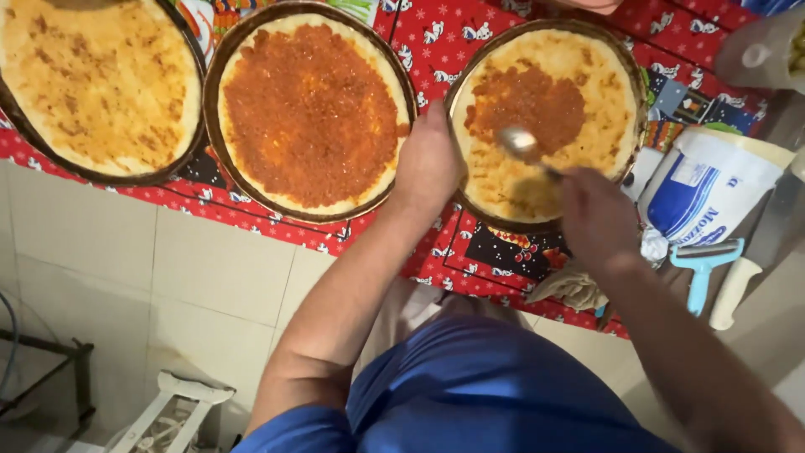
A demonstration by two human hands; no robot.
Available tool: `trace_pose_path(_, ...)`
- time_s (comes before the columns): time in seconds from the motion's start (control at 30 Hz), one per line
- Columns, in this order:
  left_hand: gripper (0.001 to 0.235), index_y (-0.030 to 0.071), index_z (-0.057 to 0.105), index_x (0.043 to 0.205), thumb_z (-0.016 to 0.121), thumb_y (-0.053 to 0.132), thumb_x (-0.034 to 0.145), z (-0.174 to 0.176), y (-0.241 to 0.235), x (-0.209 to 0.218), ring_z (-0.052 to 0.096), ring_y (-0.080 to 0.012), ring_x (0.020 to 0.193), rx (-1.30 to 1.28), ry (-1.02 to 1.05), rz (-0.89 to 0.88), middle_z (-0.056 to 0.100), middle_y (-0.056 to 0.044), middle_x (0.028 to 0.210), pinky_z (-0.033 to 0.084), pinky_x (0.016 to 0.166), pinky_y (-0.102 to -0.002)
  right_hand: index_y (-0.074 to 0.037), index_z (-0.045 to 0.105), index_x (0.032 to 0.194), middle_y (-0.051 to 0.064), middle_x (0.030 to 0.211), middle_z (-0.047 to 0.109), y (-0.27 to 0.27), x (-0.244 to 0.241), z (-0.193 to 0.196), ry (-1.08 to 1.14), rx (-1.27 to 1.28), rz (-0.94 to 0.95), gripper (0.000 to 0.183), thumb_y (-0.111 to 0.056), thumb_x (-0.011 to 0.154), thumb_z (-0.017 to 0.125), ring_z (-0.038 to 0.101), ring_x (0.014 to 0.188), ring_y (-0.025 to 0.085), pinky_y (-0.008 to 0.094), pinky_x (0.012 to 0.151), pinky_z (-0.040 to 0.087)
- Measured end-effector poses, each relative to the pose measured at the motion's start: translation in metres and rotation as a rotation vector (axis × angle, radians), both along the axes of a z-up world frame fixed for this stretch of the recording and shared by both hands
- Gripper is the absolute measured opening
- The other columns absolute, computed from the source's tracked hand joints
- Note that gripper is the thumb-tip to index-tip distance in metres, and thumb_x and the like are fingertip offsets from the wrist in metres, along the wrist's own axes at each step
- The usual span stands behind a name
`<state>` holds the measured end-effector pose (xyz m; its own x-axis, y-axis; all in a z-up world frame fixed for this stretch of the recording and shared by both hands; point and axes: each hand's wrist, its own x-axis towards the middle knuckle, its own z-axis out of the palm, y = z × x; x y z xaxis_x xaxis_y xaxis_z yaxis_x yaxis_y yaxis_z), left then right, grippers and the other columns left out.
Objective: The person spreads red sauce onto three pizza bases using a spoon. They scoop sauce from a container and distribute it evenly across the surface of each pizza base in sequence.
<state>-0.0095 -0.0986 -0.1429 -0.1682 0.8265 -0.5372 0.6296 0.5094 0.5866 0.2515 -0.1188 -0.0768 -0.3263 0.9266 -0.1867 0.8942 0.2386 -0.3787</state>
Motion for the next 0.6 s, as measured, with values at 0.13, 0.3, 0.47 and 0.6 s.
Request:
trace_pose_path(0.13, 0.070, 0.002, 0.036, 0.149, 0.061, 0.001, 0.082, 0.030, -0.008, -0.002, 0.066, -0.0471, 0.115, -0.028, -0.098, 0.050, 0.061, -0.023, 0.119, 0.056, 0.099, -0.054, -0.021, 0.062, 0.118, 0.017, 0.099, 0.072, -0.012, -0.005, -0.005, -0.076, -0.184, -0.483, 0.025, -0.043, 0.113, 0.052, 0.068, 0.103, 0.045, 0.059, 0.091, 0.051)
trace_pose_path(0.3, 0.057, 0.004, 0.049, 0.139, 0.060, 0.001, 0.083, 0.039, 0.003, -0.005, 0.067, -0.0468, 0.113, 0.064, -0.104, 0.046, 0.065, -0.025, 0.115, 0.056, 0.098, -0.054, -0.020, 0.065, 0.109, 0.015, 0.089, 0.072, -0.048, -0.032, -0.048, -0.015, -0.249, -0.313, 0.021, -0.038, 0.109, 0.055, 0.072, 0.093, 0.041, 0.051, 0.083, 0.055)
trace_pose_path(0.47, 0.058, 0.003, 0.046, 0.141, 0.059, 0.001, 0.085, 0.018, 0.000, -0.008, 0.067, -0.0469, 0.112, 0.037, -0.080, 0.032, 0.063, -0.025, 0.116, 0.056, 0.098, -0.055, -0.016, 0.063, 0.114, 0.023, 0.089, 0.069, -0.017, -0.025, -0.014, 0.007, -0.213, -0.273, 0.024, -0.037, 0.111, 0.051, 0.068, 0.094, 0.050, 0.061, 0.082, 0.051)
trace_pose_path(0.6, 0.061, 0.006, 0.042, 0.143, 0.061, 0.004, 0.085, 0.008, 0.002, -0.007, 0.068, -0.0449, 0.112, 0.007, -0.045, -0.011, 0.063, -0.022, 0.116, 0.057, 0.098, -0.053, -0.005, 0.063, 0.101, 0.028, 0.082, 0.064, 0.001, -0.062, 0.000, 0.172, -0.129, -0.128, 0.030, -0.027, 0.110, 0.045, 0.065, 0.087, 0.057, 0.063, 0.079, 0.051)
